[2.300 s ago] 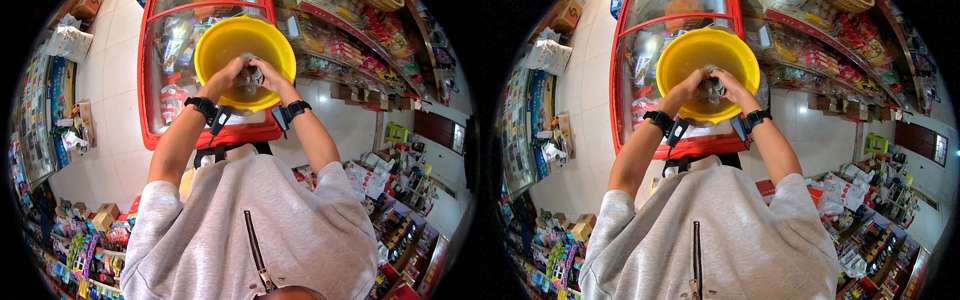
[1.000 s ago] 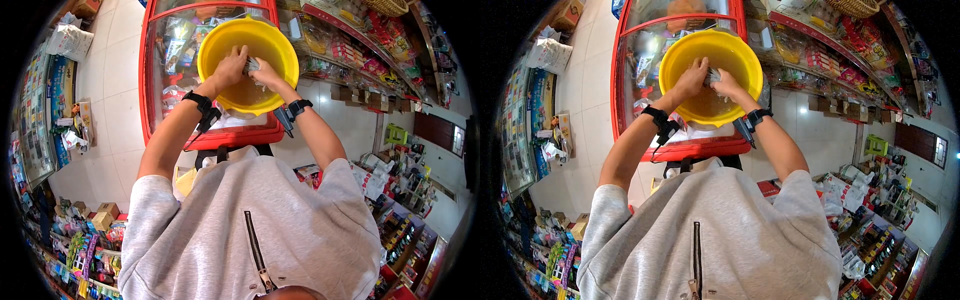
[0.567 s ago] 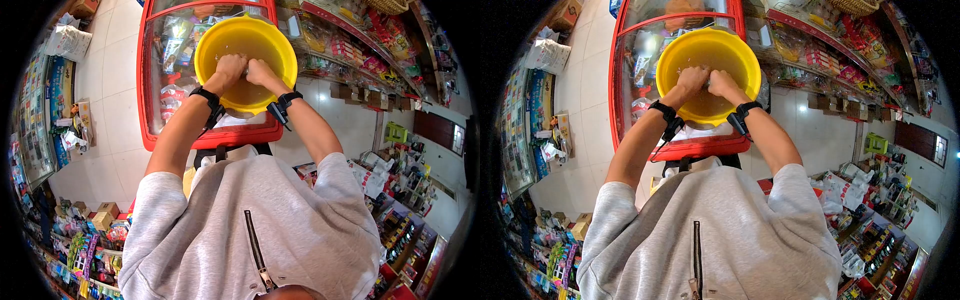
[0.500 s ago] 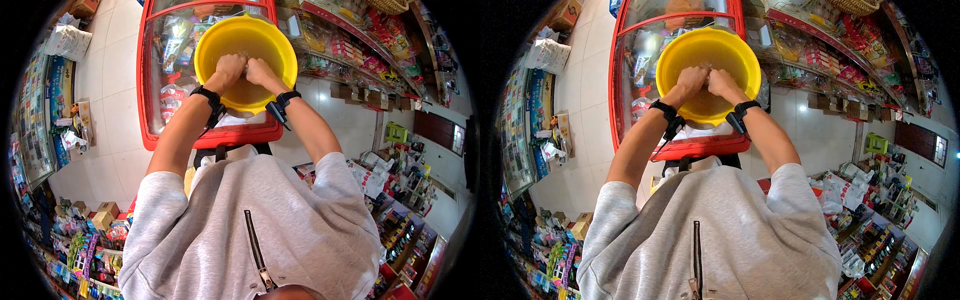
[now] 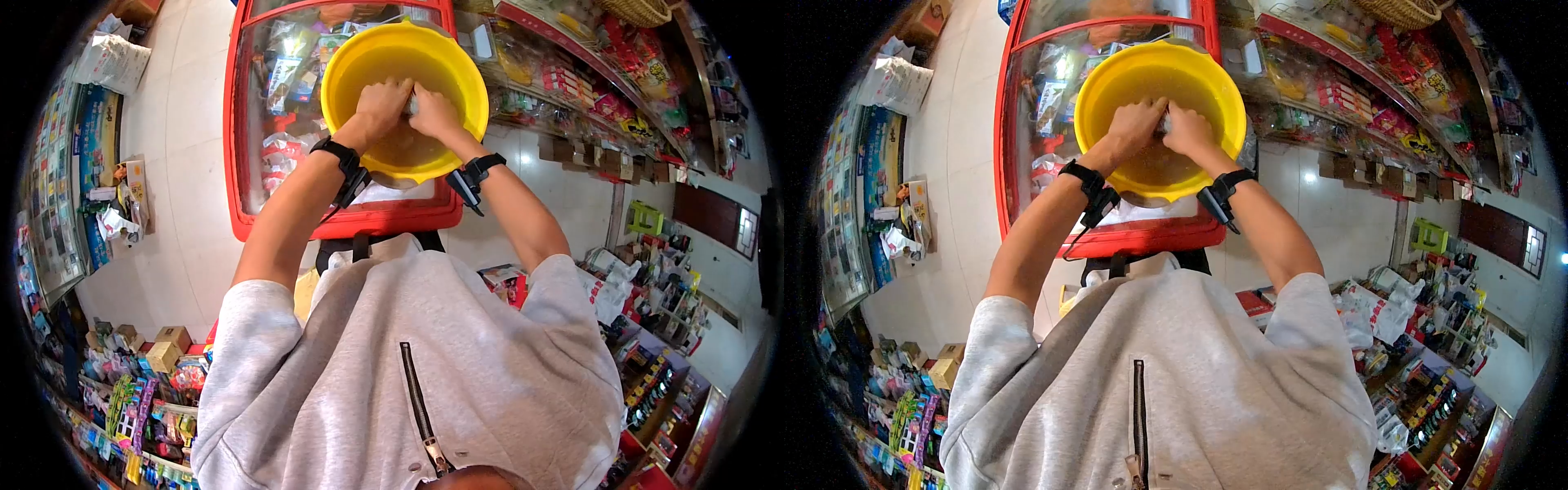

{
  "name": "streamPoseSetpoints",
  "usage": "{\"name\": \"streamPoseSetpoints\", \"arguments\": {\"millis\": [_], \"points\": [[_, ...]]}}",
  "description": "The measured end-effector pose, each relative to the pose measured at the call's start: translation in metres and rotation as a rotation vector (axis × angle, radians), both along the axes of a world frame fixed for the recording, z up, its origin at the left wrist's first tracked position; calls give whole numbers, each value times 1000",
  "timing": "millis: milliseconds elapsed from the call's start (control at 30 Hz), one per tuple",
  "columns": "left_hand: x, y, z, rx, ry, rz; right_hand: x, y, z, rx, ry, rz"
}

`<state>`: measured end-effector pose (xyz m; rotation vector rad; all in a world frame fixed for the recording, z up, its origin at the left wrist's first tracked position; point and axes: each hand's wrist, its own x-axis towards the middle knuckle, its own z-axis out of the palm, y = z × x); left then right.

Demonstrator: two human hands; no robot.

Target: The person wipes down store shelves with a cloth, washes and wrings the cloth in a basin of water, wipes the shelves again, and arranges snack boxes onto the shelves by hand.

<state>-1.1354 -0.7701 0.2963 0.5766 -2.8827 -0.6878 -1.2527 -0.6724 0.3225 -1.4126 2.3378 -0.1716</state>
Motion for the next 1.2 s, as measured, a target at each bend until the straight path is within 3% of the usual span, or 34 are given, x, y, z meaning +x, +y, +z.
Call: {"name": "streamPoseSetpoints", "arguments": {"millis": [133,200,400,467,733,967,1200], "points": [[-4,6,3,-63,-44,121,-4,0,-10,-153,31,3],[-5,9,-2,-80,-40,157,-4,-3,-12,21,-75,6],[-5,9,-15,-148,-19,184,3,-10,-21,199,-34,7],[-6,5,-14,-13,-202,88,4,-10,-20,187,-28,10],[-4,4,-5,11,-203,76,1,-8,-11,223,-4,0],[3,7,24,42,-51,50,-5,3,6,49,24,92],[6,6,49,71,-58,-21,-8,18,22,-162,-29,186]]}}
